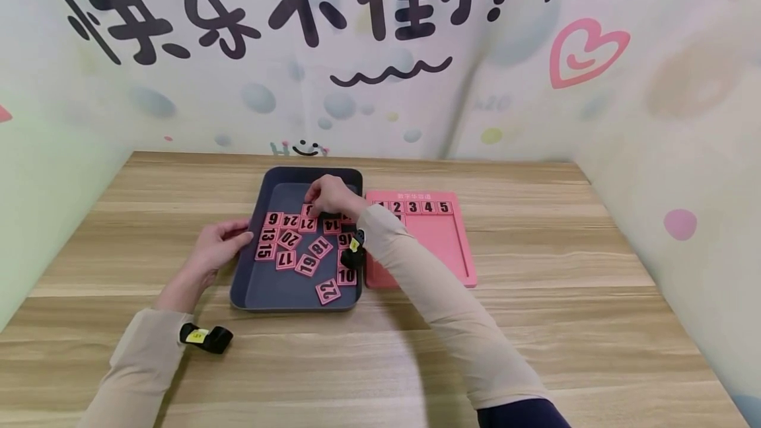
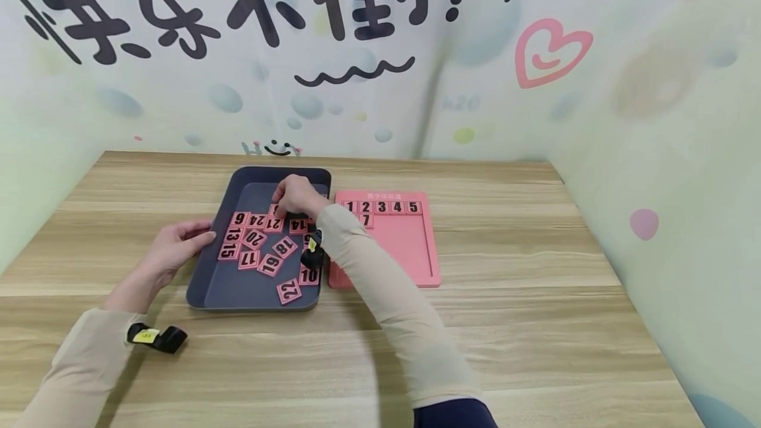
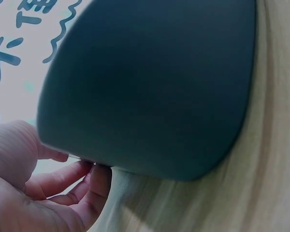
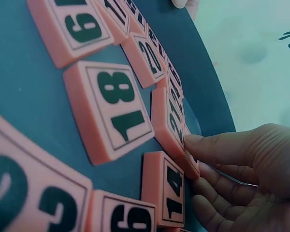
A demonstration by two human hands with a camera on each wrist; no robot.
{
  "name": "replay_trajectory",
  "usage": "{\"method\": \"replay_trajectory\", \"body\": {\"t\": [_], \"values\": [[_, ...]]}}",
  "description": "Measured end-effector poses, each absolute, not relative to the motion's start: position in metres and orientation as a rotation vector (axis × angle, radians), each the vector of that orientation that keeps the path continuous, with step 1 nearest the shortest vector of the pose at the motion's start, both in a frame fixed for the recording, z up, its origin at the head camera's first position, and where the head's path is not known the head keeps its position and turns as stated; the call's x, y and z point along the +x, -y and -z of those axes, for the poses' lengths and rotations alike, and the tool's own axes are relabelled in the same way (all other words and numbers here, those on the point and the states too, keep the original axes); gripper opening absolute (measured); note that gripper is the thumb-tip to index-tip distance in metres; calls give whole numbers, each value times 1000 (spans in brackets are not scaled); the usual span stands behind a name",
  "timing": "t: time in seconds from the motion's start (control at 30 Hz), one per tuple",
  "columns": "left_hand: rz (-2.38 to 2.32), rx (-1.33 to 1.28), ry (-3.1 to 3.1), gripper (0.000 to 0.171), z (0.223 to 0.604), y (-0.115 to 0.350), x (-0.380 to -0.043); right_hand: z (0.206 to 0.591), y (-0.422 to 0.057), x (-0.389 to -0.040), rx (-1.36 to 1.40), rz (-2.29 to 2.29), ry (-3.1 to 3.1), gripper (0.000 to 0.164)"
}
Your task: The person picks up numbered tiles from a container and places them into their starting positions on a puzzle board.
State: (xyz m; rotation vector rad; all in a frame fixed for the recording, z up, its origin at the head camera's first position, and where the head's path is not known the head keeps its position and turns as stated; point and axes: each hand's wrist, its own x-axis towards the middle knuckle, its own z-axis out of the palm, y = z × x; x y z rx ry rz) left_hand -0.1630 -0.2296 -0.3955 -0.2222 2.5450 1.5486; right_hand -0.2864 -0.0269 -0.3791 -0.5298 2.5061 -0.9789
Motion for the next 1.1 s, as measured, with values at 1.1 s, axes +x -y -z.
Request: {"method": "replay_trajectory", "body": {"t": [1.1], "values": [[-1536,-238,-2554,45,395,228,-164,349,-11,-284,-669,882,-2593,24]]}}
